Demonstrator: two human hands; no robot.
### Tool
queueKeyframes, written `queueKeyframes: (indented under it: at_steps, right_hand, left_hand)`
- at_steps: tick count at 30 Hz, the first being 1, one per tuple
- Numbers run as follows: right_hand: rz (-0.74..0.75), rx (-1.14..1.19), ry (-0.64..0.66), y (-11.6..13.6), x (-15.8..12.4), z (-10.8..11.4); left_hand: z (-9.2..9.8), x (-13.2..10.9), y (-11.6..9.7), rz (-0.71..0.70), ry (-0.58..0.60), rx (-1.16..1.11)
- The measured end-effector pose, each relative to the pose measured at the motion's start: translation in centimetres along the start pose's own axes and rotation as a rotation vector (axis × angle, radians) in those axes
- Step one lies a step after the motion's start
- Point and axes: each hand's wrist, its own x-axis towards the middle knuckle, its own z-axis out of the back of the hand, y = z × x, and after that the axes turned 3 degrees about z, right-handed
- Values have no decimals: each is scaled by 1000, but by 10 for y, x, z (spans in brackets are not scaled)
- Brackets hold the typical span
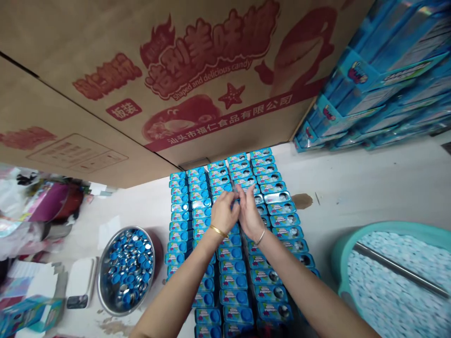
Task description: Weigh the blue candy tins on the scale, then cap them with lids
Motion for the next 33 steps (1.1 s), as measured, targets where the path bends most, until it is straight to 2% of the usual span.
queueKeyframes:
  at_steps: [3,6,10,12,15,17,19,21,23,25,27,28,31,33]
  right_hand:
    - [-73,-13,47,-1,5,3]
    - [10,-135,-21,-2,11,19]
    - [80,-224,-25,-3,13,43]
    - [103,-253,-9,-3,12,48]
    - [161,-347,3,0,11,43]
    - [232,-427,29,0,9,33]
    - [325,-508,87,-1,1,25]
    - [407,-613,157,-4,-13,21]
    - [449,-738,207,-12,-30,20]
    - [458,-823,247,-25,-47,15]
    - [457,-845,341,-46,-66,-4]
    - [453,-832,416,-57,-78,-21]
    - [375,-726,691,-87,-118,-91]
    - [283,-672,873,-97,-143,-145]
  left_hand:
    - [5,37,16,151,-21,108]
    - [11,79,30,330,18,241]
    - [12,117,42,441,137,337]
    - [11,128,45,477,207,375]
    - [9,139,45,506,252,399]
    - [8,138,41,516,239,382]
    - [8,126,33,512,200,335]
    - [10,102,27,492,143,265]
    - [18,64,30,456,74,183]
    - [34,12,44,384,-38,53]
    - [60,-55,69,277,-253,-176]
    - [75,-94,82,300,-358,-255]
    - [116,-209,123,583,-648,-344]
    - [132,-261,152,761,-711,-311]
